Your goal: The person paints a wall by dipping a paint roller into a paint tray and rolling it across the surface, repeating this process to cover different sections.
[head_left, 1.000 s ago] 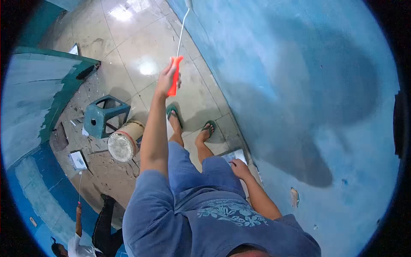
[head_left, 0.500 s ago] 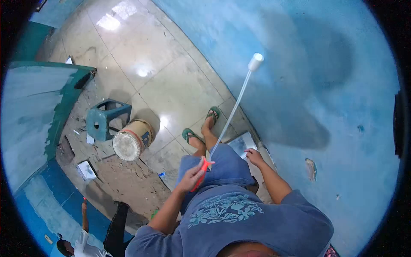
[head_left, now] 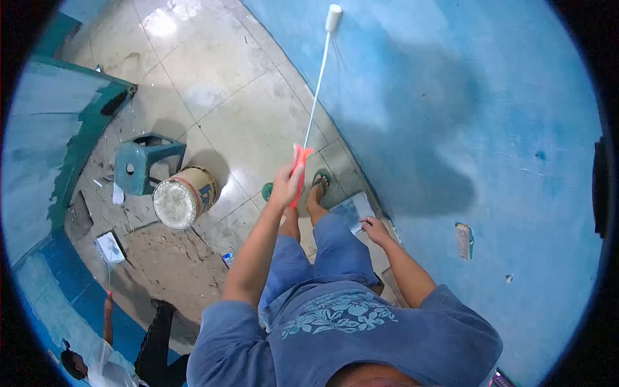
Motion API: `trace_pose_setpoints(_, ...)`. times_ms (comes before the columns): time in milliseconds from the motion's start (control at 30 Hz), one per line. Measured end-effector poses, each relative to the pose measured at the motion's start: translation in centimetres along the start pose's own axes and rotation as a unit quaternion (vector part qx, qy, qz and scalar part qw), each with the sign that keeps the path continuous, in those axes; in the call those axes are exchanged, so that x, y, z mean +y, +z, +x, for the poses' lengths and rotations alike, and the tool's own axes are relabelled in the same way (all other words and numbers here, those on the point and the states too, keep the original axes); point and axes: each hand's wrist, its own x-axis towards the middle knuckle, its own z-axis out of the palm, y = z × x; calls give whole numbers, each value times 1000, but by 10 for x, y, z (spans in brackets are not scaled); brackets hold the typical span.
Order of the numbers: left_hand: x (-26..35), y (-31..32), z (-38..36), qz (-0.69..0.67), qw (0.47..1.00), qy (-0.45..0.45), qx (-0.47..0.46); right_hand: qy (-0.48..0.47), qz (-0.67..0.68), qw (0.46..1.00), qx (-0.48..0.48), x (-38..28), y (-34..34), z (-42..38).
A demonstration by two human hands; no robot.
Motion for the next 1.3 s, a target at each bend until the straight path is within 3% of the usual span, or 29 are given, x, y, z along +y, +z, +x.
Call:
trace_pose_setpoints(67,-15,4,-45,125,985,120,25,11,6,1000,4,12,-1,-2)
trace_pose_setpoints(100,7,4,-77,101,982,144,-66,9,11,1000,9,11,-5,-3)
trace_pose_setpoints(133,-13,2,-110,161,979,-66,-110,27,3,1000,1,11,-7,-5)
trace_pose_setpoints(167,14,7,-138,113,974,-109,-166,48,-4,999,-10,14,-6,-9)
trace_pose_setpoints(233,-21,15,-179,146,970,47,-186,41,-6,999,-2,25,-6,-10)
trace_pose_setpoints(300,-25,25,-191,151,970,46,-183,33,6,999,-2,32,-7,-9)
trace_pose_setpoints(467,-53,20,-156,180,976,53,-109,32,9,999,-3,40,-13,-10)
trace_pose_setpoints(533,-29,17,-129,185,981,-11,-53,30,8,1000,-2,54,-12,-8)
trace_pose_setpoints(567,-28,19,-107,182,981,64,-11,32,29,999,3,64,-9,-7)
trace_pose_setpoints(600,-53,10,-81,187,980,63,8,32,49,998,10,71,-8,-7)
trace_pose_setpoints(667,-5,16,-37,101,987,125,13,39,42,998,5,77,-7,-10)
trace_pose_setpoints(700,49,36,-38,-24,999,35,12,45,32,998,-1,80,-7,-13)
trace_pose_setpoints(767,83,58,-36,-89,995,26,43,51,29,998,-15,81,-9,-18)
trace_pose_setpoints(833,54,53,-48,-9,1000,-1,16,52,21,998,-33,89,-16,-19)
trace_pose_setpoints(867,77,73,-75,-19,999,11,38,56,20,997,-40,100,-18,-15)
trace_pose_setpoints(900,17,52,-85,148,985,83,29,61,21,997,-48,104,-17,-9)
trace_pose_setpoints(933,46,59,-118,183,983,5,-28,72,7,996,-42,92,-26,-13)
trace_pose_setpoints(1000,1,61,-176,198,978,-25,-57,72,31,996,-44,100,-34,-4)
trace_pose_setpoints(1067,31,82,-212,158,983,-13,-90,76,57,994,-45,107,-45,4)
trace_pose_setpoints(1200,17,93,-208,221,972,12,-78,86,79,992,-35,106,-60,18)
trace_pose_setpoints(1267,17,92,-160,224,973,-48,0,84,88,992,-30,86,-65,19)
trace_pose_setpoints(1300,3,82,-129,217,975,42,38,82,98,991,-27,84,-67,18)
